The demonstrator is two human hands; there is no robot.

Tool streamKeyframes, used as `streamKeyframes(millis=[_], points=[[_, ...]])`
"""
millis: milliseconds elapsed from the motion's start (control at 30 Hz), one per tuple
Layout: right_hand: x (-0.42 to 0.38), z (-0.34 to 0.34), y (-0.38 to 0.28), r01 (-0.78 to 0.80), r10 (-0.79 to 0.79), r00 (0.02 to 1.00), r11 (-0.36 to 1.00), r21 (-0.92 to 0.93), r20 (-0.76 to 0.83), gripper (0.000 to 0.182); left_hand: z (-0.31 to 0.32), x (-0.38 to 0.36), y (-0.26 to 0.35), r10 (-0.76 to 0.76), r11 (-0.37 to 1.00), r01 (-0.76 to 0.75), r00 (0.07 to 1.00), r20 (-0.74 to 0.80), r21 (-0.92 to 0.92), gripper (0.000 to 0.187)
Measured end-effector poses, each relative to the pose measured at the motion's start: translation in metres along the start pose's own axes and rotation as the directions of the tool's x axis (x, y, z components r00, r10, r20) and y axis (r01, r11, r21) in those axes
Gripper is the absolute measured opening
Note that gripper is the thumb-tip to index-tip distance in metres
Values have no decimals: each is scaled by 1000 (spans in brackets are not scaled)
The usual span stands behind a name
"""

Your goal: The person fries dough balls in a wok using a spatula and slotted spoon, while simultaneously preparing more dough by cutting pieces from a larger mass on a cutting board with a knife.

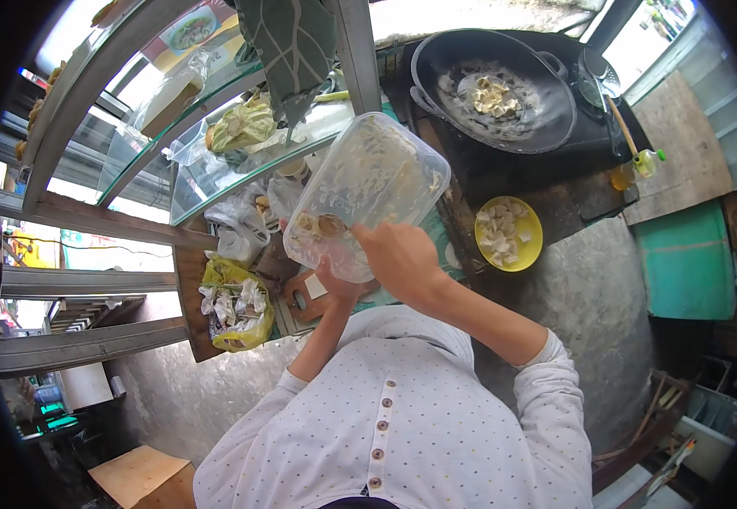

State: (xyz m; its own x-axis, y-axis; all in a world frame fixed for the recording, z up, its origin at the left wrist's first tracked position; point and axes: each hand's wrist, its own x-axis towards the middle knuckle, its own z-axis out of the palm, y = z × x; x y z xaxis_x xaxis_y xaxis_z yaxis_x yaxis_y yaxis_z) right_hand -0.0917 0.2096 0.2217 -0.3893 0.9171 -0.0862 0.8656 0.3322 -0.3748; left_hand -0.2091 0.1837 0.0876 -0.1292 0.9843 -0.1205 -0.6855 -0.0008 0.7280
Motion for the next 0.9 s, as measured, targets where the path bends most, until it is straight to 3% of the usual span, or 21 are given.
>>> streamKeyframes(millis=[133, 200, 300, 433, 467, 533, 633, 700, 833, 900], points=[[-6, 7, -2, 75, -76, 996, 997, -14, -47, 34, 1, 1, 1, -71, 997, 70, 997, 19, 20, 66], [-10, 4, -8, 124, -129, 990, 989, -82, -56, 39, -2, 6, -11, 117, 992, -115, 993, -23, 46, 65], [-14, 6, -11, 159, -170, 981, 980, -117, -88, 43, -11, 7, -14, -25, 998, 24, 999, -23, -56, 63], [-18, 8, -12, 159, -170, 981, 980, -120, -90, 44, -26, 12, -28, 61, 996, -53, 992, -114, 70, 60], [-18, 8, -11, 157, -166, 983, 982, -108, -84, 44, -60, 21, -45, 55, 995, -50, 997, -60, 90, 58], [-18, 8, -10, 151, -159, 984, 984, -95, -79, 45, -62, 24, -44, 46, 993, -45, 999, -4, 111, 55], [-17, 7, -6, 119, -121, 990, 992, -29, -73, 43, -59, 23, -49, 99, 995, -99, 992, -78, 10, 52], [-16, 6, -3, 96, -90, 992, 993, 64, -85, 38, -73, 28, -56, 128, 975, -113, 989, -70, 189, 51], [-15, 9, 3, 68, -49, 993, 981, 181, -110, 27, 10, 4, -9, 136, 978, -122, 988, -72, 168, 52], [-13, 16, 10, 55, -34, 998, 904, 424, -57, 19, 14, 7, -9, 200, 955, -167, 973, -112, 245, 52]])
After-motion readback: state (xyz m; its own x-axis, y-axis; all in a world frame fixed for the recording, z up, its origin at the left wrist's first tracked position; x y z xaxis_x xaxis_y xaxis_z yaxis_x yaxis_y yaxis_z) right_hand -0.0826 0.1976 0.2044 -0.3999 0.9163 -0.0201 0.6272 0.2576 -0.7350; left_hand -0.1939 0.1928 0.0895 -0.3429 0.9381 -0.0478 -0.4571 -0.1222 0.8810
